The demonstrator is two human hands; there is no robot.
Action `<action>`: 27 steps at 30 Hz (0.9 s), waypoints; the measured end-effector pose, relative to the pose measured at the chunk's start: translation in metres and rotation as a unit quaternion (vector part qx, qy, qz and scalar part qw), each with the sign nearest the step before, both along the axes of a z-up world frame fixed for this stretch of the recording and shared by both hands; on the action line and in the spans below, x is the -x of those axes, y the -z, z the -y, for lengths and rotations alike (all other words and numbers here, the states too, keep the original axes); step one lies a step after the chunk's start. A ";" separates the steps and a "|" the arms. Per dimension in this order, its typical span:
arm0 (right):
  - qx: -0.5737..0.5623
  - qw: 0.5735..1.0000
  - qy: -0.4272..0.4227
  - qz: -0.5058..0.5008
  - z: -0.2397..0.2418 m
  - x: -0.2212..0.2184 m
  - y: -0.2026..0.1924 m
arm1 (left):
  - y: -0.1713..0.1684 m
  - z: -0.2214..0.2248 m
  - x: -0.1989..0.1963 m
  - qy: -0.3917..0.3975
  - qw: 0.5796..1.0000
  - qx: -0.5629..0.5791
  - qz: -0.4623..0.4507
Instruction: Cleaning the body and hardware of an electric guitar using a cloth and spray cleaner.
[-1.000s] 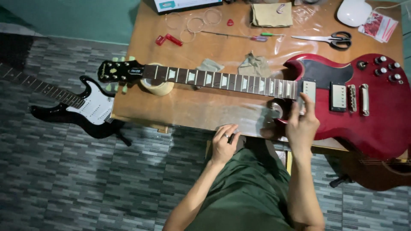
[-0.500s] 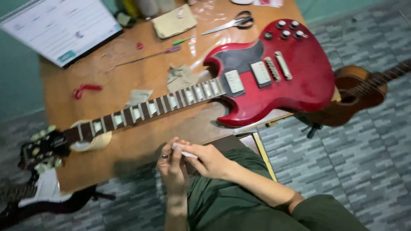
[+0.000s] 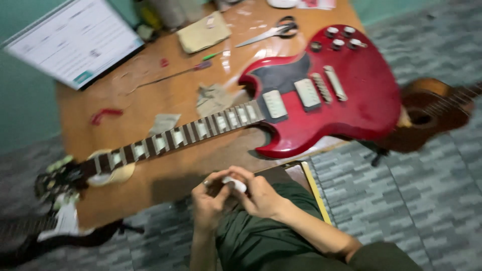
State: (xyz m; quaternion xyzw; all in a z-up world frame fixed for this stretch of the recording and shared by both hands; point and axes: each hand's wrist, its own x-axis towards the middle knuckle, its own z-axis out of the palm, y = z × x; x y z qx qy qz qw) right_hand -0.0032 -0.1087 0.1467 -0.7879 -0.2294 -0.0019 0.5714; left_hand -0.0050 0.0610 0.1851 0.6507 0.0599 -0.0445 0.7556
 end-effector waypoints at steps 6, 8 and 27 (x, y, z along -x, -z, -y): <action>-0.053 0.993 -0.067 0.079 -0.002 -0.013 -0.001 | -0.024 -0.005 -0.021 0.076 0.993 -0.049 -0.071; -0.059 0.993 -0.049 0.088 -0.006 -0.020 0.004 | -0.036 0.000 -0.026 0.060 0.995 -0.024 -0.075; 0.382 0.918 -0.104 0.000 -0.002 -0.266 -0.053 | 0.050 -0.132 -0.323 -0.056 0.883 -0.456 0.095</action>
